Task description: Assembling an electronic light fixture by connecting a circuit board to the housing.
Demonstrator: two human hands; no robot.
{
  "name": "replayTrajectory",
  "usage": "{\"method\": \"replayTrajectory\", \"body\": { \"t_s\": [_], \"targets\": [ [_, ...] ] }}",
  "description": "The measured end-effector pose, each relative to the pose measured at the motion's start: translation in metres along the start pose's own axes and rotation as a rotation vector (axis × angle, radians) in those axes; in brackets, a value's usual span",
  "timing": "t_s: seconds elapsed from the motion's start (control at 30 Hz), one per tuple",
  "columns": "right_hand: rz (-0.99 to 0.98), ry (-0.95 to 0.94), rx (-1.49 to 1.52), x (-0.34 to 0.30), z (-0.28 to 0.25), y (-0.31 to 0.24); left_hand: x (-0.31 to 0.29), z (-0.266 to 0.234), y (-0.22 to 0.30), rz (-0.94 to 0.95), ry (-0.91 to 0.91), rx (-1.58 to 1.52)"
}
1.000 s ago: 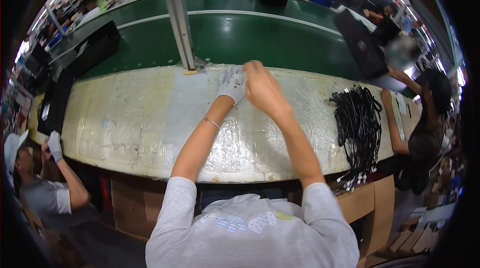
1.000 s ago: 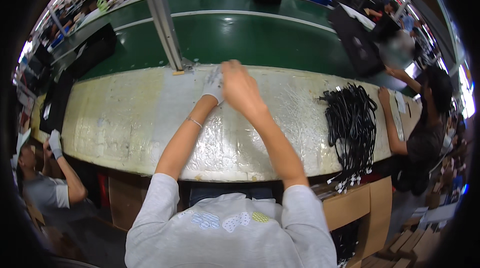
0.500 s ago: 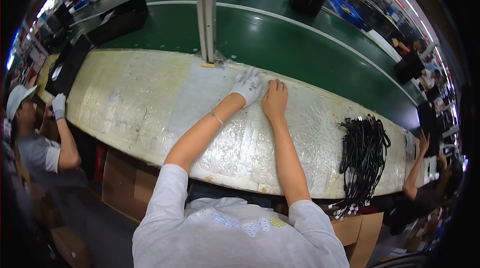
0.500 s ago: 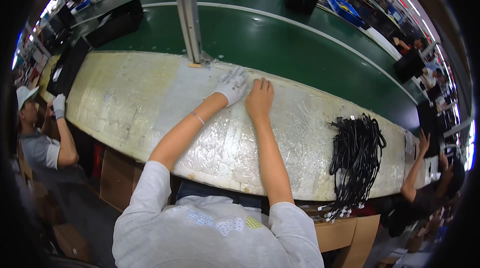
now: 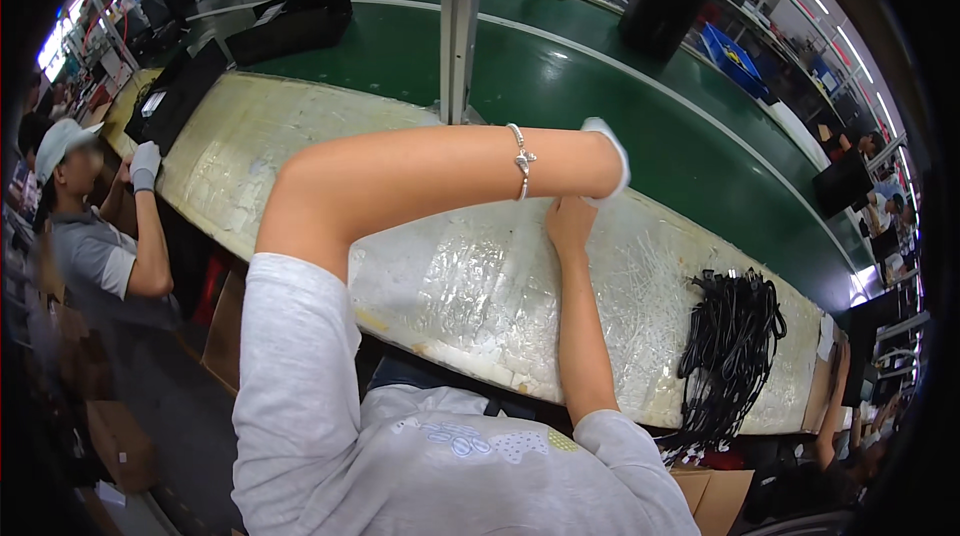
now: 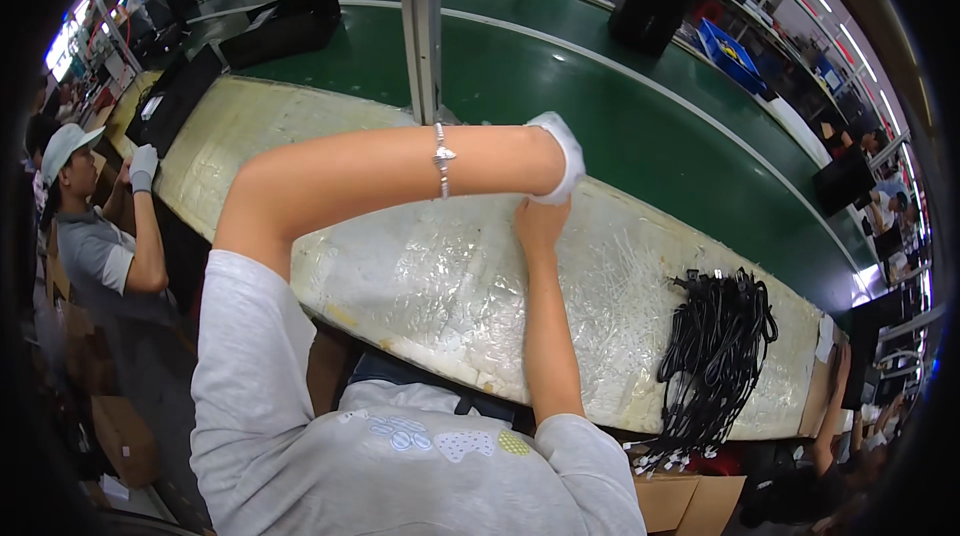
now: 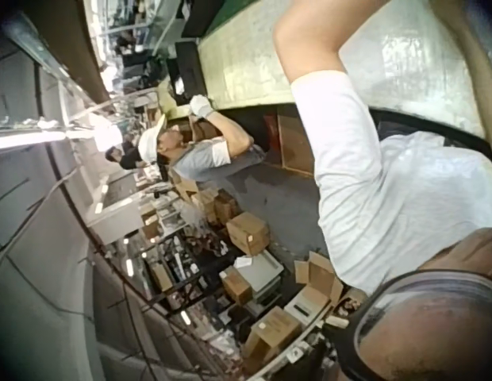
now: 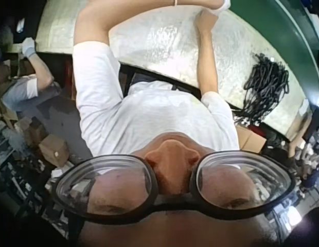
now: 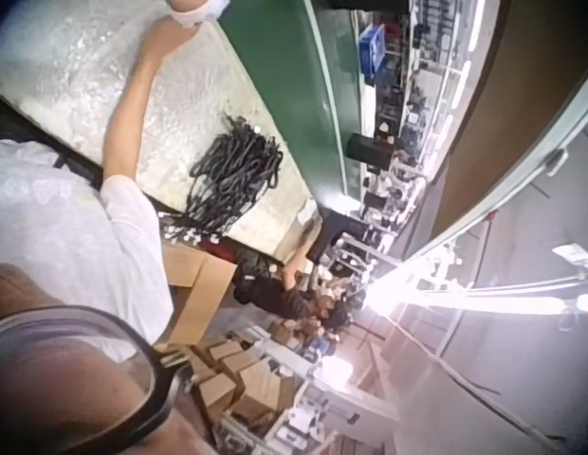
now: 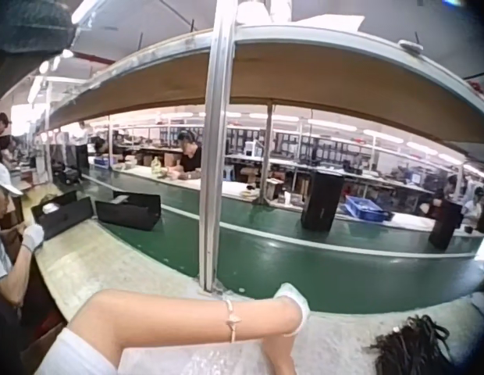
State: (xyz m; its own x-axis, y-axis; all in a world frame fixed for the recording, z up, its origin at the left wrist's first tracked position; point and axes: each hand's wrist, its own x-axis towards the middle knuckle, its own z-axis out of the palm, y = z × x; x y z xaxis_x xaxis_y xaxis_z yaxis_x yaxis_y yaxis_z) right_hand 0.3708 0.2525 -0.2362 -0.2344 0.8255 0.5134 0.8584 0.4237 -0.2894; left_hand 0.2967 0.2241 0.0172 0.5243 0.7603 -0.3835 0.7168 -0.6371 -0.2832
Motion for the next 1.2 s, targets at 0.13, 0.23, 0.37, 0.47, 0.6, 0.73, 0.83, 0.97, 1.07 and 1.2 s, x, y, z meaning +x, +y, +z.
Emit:
{"method": "replayTrajectory", "body": {
  "t_s": [0.13, 0.23, 0.37, 0.47, 0.6, 0.73, 0.83, 0.97, 1.07, 1.2],
  "targets": [
    [0.141, 0.261, 0.429, -0.003, -0.007, -0.015, -0.059, -0.057, 0.039, 0.165, 0.140, -0.013],
    [0.036, 0.194, 0.066, -0.004, 0.006, -0.017, -0.097, -0.071, 0.064, 0.139, 0.211, -0.015],
    [0.108, 0.141, 0.070, 0.002, 0.002, 0.000, -0.144, -0.093, 0.099, 0.281, 0.355, -0.021],
    [0.102, 0.139, 0.070, 0.005, 0.003, -0.008, -0.152, -0.094, 0.106, 0.292, 0.344, -0.046],
    [0.095, 0.126, 0.103, 0.004, 0.002, -0.007, -0.157, -0.088, 0.097, 0.329, 0.325, -0.077],
    [0.099, 0.102, 0.138, 0.003, 0.002, -0.007, -0.156, -0.092, 0.105, 0.335, 0.295, -0.100],
    [0.099, 0.137, 0.073, 0.001, 0.000, -0.002, -0.157, -0.096, 0.123, 0.356, 0.273, -0.113],
    [0.080, 0.151, 0.086, 0.001, 0.000, -0.005, -0.156, -0.101, 0.127, 0.356, 0.252, -0.131],
    [0.101, 0.096, 0.153, 0.003, 0.000, -0.011, -0.153, -0.100, 0.122, 0.348, 0.238, -0.151],
    [0.103, 0.112, 0.138, 0.002, -0.002, -0.006, -0.151, -0.105, 0.124, 0.371, 0.225, -0.176]
  ]
}}
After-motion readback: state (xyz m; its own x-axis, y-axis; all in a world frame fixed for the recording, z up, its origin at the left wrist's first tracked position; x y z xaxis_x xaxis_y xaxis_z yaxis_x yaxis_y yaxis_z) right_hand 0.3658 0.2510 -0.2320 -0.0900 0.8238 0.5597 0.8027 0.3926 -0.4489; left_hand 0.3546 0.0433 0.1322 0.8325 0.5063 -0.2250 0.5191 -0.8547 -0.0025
